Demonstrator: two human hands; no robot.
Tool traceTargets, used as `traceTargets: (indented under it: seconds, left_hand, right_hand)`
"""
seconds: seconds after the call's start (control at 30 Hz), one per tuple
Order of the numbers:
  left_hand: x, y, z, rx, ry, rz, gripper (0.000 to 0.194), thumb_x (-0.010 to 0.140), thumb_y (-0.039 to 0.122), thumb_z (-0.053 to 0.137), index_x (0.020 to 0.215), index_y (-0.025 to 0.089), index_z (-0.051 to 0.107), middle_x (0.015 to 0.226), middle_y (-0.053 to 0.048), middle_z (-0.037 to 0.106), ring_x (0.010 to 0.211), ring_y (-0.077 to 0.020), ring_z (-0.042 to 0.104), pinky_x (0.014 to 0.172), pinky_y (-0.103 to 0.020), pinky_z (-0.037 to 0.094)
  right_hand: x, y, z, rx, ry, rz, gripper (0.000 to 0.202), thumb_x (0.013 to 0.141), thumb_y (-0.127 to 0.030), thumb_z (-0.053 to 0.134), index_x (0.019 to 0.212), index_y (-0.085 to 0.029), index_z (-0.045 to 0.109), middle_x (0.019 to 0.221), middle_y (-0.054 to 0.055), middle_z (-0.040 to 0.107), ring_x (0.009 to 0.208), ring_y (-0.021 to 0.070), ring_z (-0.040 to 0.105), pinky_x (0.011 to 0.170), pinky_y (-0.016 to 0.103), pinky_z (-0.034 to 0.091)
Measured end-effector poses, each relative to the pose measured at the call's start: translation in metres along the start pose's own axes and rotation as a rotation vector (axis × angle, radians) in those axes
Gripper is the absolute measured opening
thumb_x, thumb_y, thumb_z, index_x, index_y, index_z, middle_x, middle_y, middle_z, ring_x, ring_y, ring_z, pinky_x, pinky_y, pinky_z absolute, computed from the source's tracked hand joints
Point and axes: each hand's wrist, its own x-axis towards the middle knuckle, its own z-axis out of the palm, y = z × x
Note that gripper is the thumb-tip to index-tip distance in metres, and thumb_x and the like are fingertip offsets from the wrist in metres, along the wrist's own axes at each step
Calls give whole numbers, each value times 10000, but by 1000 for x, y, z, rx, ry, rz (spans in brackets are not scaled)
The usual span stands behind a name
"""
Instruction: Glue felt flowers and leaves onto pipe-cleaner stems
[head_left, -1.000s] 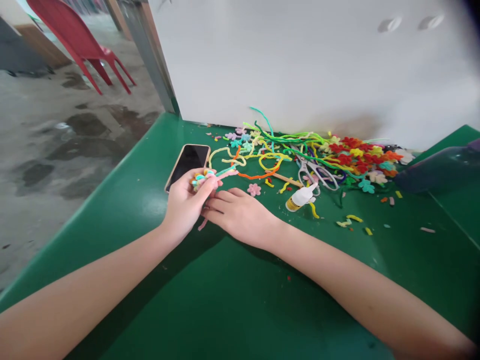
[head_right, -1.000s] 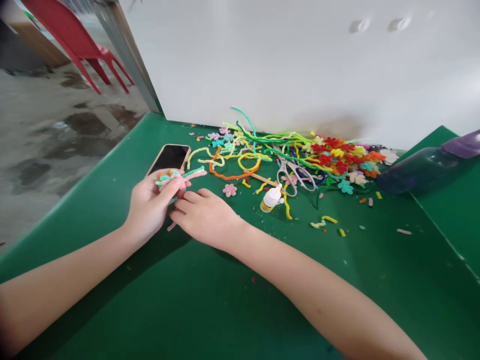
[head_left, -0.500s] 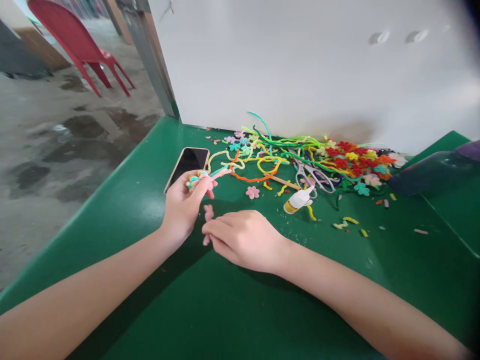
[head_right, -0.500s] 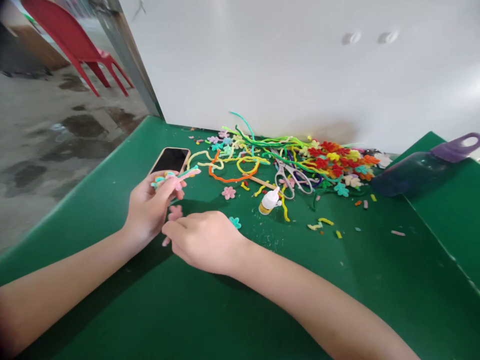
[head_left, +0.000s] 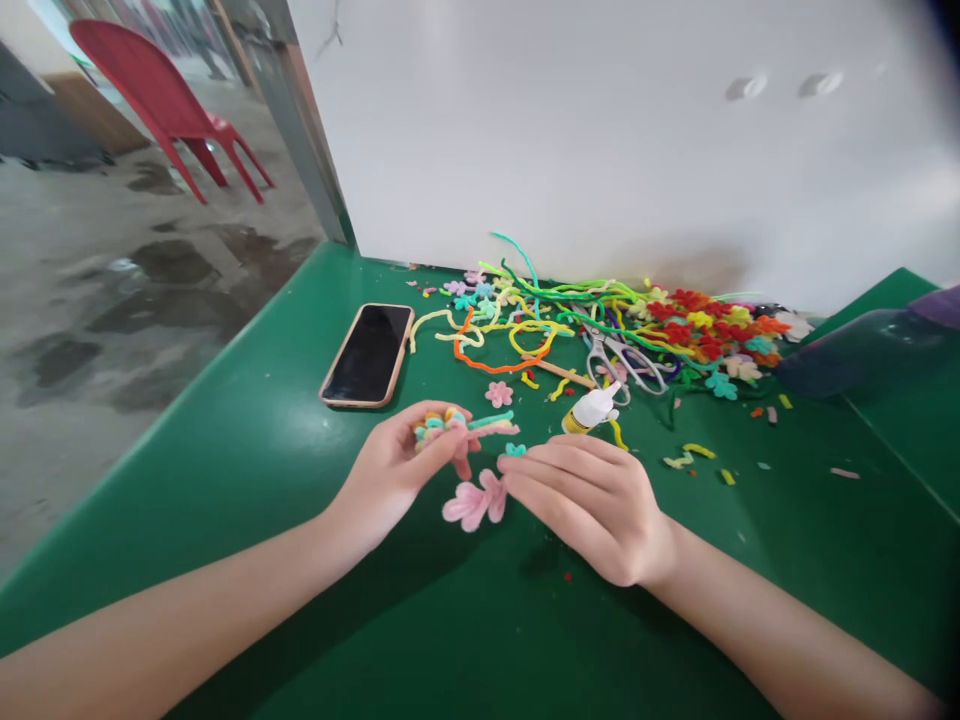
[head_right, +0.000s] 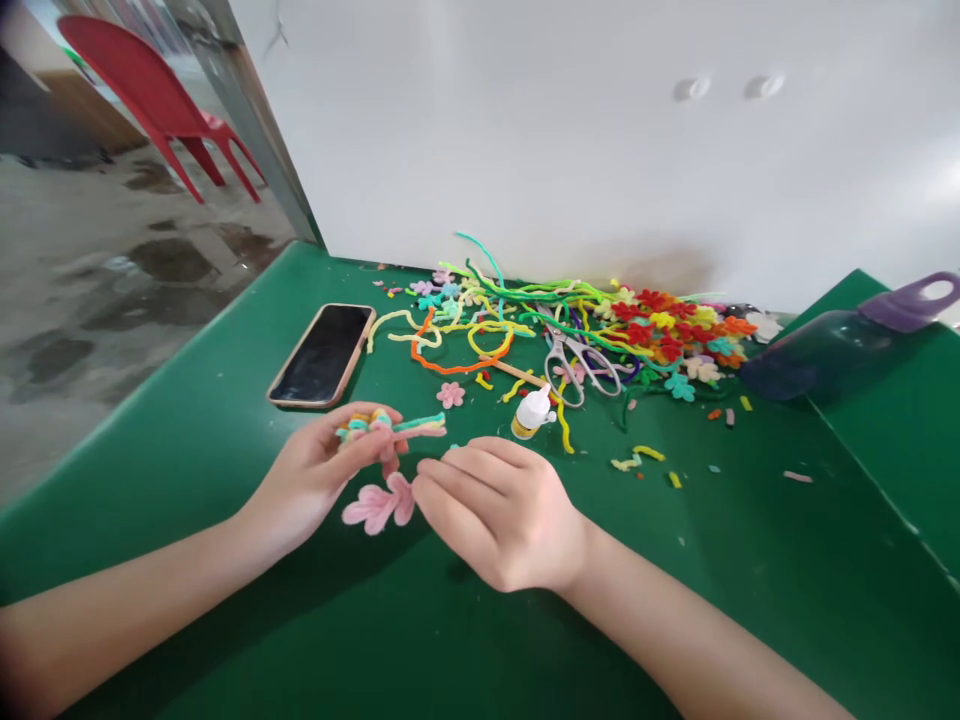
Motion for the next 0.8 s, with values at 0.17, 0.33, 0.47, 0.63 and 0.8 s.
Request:
traceTargets:
  seconds: [0.17, 0.33, 0.47, 0.63, 0.8]
  left_hand:
    - [-11, -4, 8, -15, -158, -108, 257, 827, 413, 655, 965, 204, 598, 612, 15, 632, 468, -97, 525, 433, -201, 372]
    - [-14, -4, 12, -23, -261, -108, 241, 866, 411, 595, 992, 207, 591, 700, -30, 671, 598, -150, 603, 501, -239, 425]
    - [-13, -3, 13, -2, -295, -64, 270, 923, 416, 497, 1015, 192, 614, 692, -26, 619, 610, -136, 568, 543, -249, 440]
    - [-13, -3, 11, 6, -303, -40, 276, 945, 399, 462, 1084, 220, 619, 700, 0, 573, 600, -106, 515, 584, -232, 461]
    - [-15, -8, 7, 94, -305, -40, 289, 887, 402, 560, 1124, 242, 603, 822, -22, 647, 769, -162, 622, 692, -265, 520]
  right_hand:
    - [-5, -2, 4, -24, 10, 105, 137, 902, -127, 542, 926, -150, 675, 883, 12, 757, 819, 149, 636, 738, 326, 509]
    - [-14, -4, 11, 56, 9, 195, 94, 839, -127, 640, 924, -162, 659, 995, 31, 743, 1005, 178, 641, 863, 350, 523]
    - [-19, -4, 15, 126, -11, 215, 127, 807, -89, 659, 926, -134, 648, 1098, 75, 717, 1082, 197, 638, 896, 338, 542]
    - [-17, -3, 14, 91, -26, 218, 74, 831, -109, 644, 901, -133, 639, 1002, 69, 736, 908, 146, 687, 839, 317, 548]
    - [-15, -5, 12, 38, -68, 220, 63, 864, -119, 599, 890, -162, 637, 941, 36, 744, 859, 126, 682, 872, 326, 521]
